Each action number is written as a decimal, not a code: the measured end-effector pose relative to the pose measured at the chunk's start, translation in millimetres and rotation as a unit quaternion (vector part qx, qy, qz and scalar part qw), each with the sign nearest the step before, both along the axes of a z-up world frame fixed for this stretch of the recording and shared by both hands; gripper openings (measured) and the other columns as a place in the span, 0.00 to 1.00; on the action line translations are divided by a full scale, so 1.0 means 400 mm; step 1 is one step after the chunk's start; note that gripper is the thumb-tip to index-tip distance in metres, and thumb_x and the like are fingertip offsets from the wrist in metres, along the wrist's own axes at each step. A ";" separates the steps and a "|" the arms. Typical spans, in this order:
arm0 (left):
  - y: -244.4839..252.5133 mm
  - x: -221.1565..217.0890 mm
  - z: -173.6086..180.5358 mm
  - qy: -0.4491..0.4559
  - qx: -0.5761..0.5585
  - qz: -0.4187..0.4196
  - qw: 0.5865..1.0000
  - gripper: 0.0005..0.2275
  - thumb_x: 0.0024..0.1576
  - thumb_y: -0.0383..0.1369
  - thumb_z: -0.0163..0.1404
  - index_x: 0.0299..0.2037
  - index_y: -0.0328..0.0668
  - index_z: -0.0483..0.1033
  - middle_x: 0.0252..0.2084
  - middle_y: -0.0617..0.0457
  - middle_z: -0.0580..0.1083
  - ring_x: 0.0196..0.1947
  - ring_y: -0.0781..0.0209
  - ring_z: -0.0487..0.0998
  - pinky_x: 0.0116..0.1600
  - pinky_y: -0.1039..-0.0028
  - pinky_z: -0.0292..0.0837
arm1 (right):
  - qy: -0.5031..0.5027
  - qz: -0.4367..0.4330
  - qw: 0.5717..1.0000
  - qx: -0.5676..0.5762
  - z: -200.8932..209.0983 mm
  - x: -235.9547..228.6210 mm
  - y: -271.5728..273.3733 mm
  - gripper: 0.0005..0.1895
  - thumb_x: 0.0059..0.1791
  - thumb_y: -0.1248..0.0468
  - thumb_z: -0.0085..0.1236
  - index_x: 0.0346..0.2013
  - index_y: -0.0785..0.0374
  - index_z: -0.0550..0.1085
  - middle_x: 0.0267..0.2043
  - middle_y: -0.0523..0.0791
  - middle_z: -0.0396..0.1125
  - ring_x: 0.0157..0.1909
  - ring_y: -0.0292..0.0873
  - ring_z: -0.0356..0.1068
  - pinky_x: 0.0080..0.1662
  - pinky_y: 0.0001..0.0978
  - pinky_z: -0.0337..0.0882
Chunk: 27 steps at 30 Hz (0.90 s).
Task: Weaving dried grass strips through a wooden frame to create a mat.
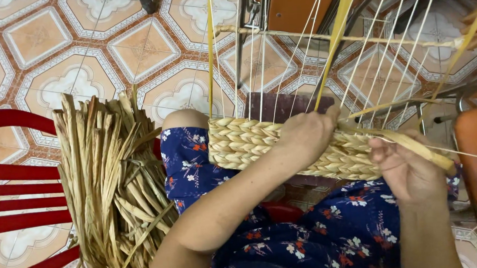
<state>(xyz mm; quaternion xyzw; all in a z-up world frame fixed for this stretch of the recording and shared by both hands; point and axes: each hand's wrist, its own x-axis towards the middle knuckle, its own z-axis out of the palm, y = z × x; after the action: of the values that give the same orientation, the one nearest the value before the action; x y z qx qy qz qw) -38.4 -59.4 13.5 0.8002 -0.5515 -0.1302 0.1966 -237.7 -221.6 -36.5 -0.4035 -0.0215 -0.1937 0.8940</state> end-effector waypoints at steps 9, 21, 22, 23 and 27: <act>0.006 -0.010 -0.039 -0.017 -0.009 -0.015 1.000 0.04 0.60 0.23 0.46 0.43 0.34 0.71 0.24 0.44 0.74 0.18 0.58 0.76 0.18 0.74 0.70 | 0.034 -0.012 0.998 -0.058 0.098 0.052 0.095 0.11 0.56 0.64 0.51 0.48 0.66 0.78 0.48 0.54 0.75 0.45 0.46 0.77 0.45 0.37 0.78; 0.056 0.001 -0.056 0.364 -0.178 0.071 0.911 0.09 0.65 0.32 0.45 0.48 0.37 0.76 0.34 0.51 0.80 0.24 0.68 0.80 0.30 0.79 0.80 | 0.590 -0.015 0.380 -0.712 0.170 0.063 0.005 0.18 0.51 0.41 0.55 0.47 0.44 0.81 0.36 0.43 0.78 0.32 0.42 0.78 0.42 0.39 0.77; 0.054 0.006 -0.071 0.373 -0.190 0.067 0.906 0.10 0.64 0.32 0.45 0.50 0.39 0.75 0.39 0.53 0.79 0.25 0.69 0.80 0.31 0.79 0.82 | 0.611 0.007 0.380 -0.694 0.170 0.055 -0.021 0.22 0.49 0.38 0.55 0.47 0.45 0.82 0.38 0.44 0.80 0.34 0.42 0.78 0.45 0.42 0.75; 0.053 0.009 -0.068 0.370 -0.194 0.067 0.906 0.10 0.64 0.32 0.45 0.50 0.39 0.75 0.39 0.53 0.79 0.25 0.69 0.80 0.31 0.79 0.82 | 0.609 0.004 0.380 -0.696 0.162 0.018 -0.069 0.22 0.49 0.38 0.55 0.47 0.45 0.82 0.38 0.44 0.80 0.34 0.42 0.78 0.45 0.42 0.75; 0.051 0.015 -0.070 0.383 -0.154 0.058 0.909 0.08 0.64 0.33 0.44 0.46 0.39 0.74 0.34 0.50 0.78 0.27 0.69 0.81 0.34 0.81 0.81 | 0.649 -0.106 0.374 -0.654 0.025 -0.182 -0.302 0.24 0.50 0.42 0.59 0.50 0.55 0.81 0.37 0.52 0.79 0.36 0.49 0.79 0.42 0.46 0.79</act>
<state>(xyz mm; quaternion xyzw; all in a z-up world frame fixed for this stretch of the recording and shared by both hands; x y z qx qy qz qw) -32.2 -39.1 -14.4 0.6791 -0.3994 -0.3290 0.5207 -310.4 -342.4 -26.5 -0.8636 0.4882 0.1083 0.0637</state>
